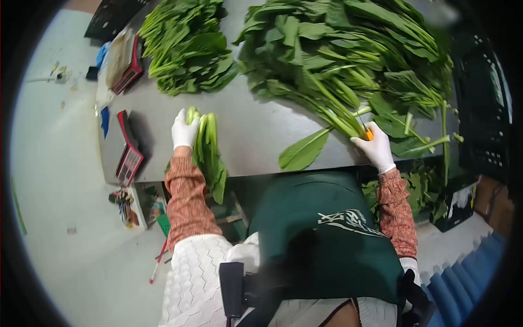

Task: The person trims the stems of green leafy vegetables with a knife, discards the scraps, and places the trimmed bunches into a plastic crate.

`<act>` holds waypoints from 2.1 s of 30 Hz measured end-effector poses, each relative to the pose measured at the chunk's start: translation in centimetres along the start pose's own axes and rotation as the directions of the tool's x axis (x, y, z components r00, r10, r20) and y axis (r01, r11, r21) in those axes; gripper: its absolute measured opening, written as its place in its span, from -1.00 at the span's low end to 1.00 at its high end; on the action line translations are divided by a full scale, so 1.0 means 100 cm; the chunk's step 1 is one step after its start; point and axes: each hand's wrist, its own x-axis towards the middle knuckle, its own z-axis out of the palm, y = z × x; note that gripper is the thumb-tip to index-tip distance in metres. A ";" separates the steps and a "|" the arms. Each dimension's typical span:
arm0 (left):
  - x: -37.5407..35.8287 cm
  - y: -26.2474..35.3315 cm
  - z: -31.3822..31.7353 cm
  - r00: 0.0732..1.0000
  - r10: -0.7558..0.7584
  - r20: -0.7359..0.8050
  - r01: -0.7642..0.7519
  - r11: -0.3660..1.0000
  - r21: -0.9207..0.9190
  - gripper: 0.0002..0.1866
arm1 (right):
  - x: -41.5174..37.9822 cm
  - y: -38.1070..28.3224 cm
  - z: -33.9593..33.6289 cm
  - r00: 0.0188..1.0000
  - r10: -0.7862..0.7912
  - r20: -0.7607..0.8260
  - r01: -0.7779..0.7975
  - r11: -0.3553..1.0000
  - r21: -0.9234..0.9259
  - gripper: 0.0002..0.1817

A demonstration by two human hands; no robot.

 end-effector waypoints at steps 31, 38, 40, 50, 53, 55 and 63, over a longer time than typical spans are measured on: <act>-0.052 0.414 -0.029 0.523 0.816 -0.247 -0.790 0.354 -0.501 -0.40 | 0.005 0.015 -0.050 0.846 0.289 -0.449 -0.109 0.917 0.385 -0.74; -0.035 0.421 -0.024 0.551 0.826 -0.116 -0.778 0.459 -0.429 -0.44 | -0.016 -0.042 -0.101 0.955 0.113 -0.273 0.148 0.616 0.773 -0.76; -0.040 0.426 -0.021 0.540 0.837 -0.090 -0.780 0.458 -0.427 -0.48 | -0.015 -0.062 -0.102 0.887 -0.122 -0.445 0.400 0.685 0.608 -0.68; -0.007 0.425 -0.026 0.423 0.853 0.306 -0.523 0.505 -0.686 -0.37 | -0.021 -0.064 -0.116 0.982 0.074 -0.171 0.070 0.705 0.706 -0.87; 0.002 0.422 -0.026 0.313 0.852 0.420 -0.205 0.492 -0.846 -0.34 | -0.017 -0.065 -0.123 0.978 0.148 -0.150 0.044 0.554 0.832 -0.83; 0.002 0.424 -0.034 0.229 0.799 0.556 0.093 0.550 -0.830 -0.38 | -0.015 -0.069 -0.129 0.991 0.091 -0.103 0.042 0.510 0.859 -0.71; -0.001 0.425 -0.039 -0.086 0.841 0.534 0.344 0.528 -0.776 -0.45 | -0.009 -0.078 -0.135 0.972 -0.233 0.026 0.127 0.613 0.780 -0.62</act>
